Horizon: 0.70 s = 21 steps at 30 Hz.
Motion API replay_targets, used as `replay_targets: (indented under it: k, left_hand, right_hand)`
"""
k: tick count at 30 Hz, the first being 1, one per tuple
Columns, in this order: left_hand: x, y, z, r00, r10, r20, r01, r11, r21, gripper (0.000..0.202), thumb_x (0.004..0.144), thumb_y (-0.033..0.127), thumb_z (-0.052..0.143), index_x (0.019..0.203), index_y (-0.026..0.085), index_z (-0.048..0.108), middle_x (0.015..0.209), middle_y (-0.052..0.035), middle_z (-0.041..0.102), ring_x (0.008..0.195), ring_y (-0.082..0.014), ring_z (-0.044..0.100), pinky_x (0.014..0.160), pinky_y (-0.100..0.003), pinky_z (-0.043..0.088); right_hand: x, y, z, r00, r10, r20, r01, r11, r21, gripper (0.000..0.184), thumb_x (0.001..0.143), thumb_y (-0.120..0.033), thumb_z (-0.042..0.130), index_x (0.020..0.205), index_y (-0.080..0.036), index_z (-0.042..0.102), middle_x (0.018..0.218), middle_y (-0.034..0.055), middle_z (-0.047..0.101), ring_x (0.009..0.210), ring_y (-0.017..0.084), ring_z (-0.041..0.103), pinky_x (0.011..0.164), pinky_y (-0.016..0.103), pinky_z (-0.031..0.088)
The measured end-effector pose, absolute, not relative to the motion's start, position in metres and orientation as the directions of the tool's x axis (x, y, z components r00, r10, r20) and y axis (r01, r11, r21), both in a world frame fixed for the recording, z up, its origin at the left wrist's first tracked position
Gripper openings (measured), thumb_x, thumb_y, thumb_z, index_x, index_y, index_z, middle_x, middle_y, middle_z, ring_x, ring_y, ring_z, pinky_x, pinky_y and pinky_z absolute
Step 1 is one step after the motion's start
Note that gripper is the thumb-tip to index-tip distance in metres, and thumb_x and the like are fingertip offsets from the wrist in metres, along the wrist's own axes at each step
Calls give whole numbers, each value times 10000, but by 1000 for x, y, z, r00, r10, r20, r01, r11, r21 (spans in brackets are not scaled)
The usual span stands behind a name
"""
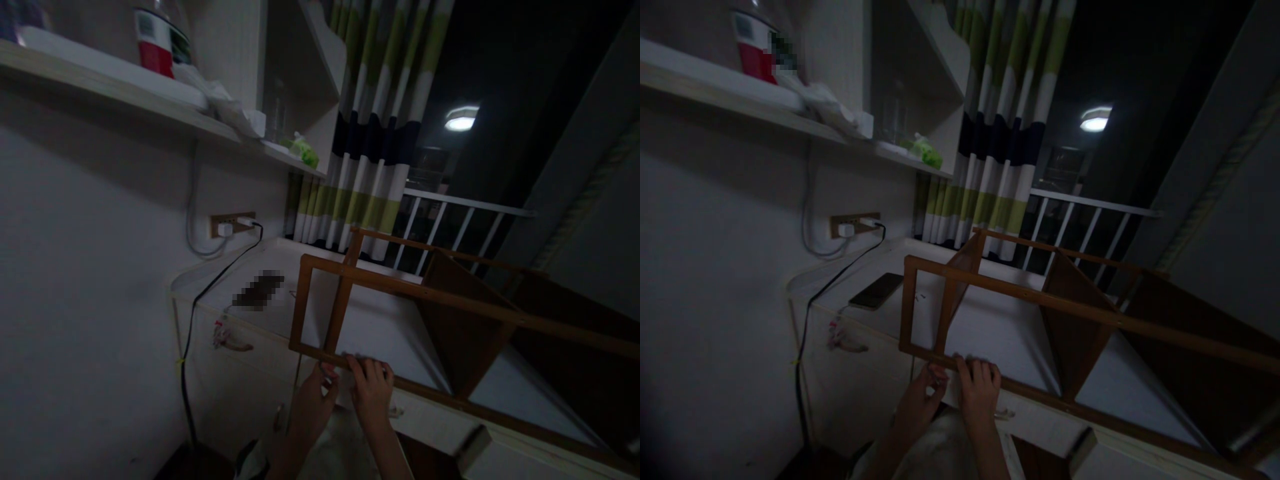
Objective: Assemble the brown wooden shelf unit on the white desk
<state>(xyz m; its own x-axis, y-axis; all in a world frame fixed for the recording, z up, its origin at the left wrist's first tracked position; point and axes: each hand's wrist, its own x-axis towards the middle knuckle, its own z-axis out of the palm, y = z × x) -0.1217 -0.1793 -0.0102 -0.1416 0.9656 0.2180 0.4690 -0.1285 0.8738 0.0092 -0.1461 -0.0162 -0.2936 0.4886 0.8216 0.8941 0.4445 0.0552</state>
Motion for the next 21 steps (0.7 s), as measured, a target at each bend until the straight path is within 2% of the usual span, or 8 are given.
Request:
replay_targets:
  k: [17,21]
  left_hand:
    - [-126,-180,-14,-130,942,310,532,-197,823,138,749,172,398,836,192,503,856,-32,611,769,-134,577,745,-261,429]
    - [-126,-178,-16,-142,936,322,553,-195,810,180,717,117,398,840,189,507,859,-40,611,830,-152,574,769,-283,428]
  right_hand:
    - [10,-144,-18,-289,480,828,895,443,56,404,702,-44,417,1022,-239,570,785,36,534,739,179,425,769,357,286]
    - [9,-145,-17,-283,487,826,896,442,46,422,694,-32,414,1027,-241,566,788,34,539,745,179,431,777,359,285]
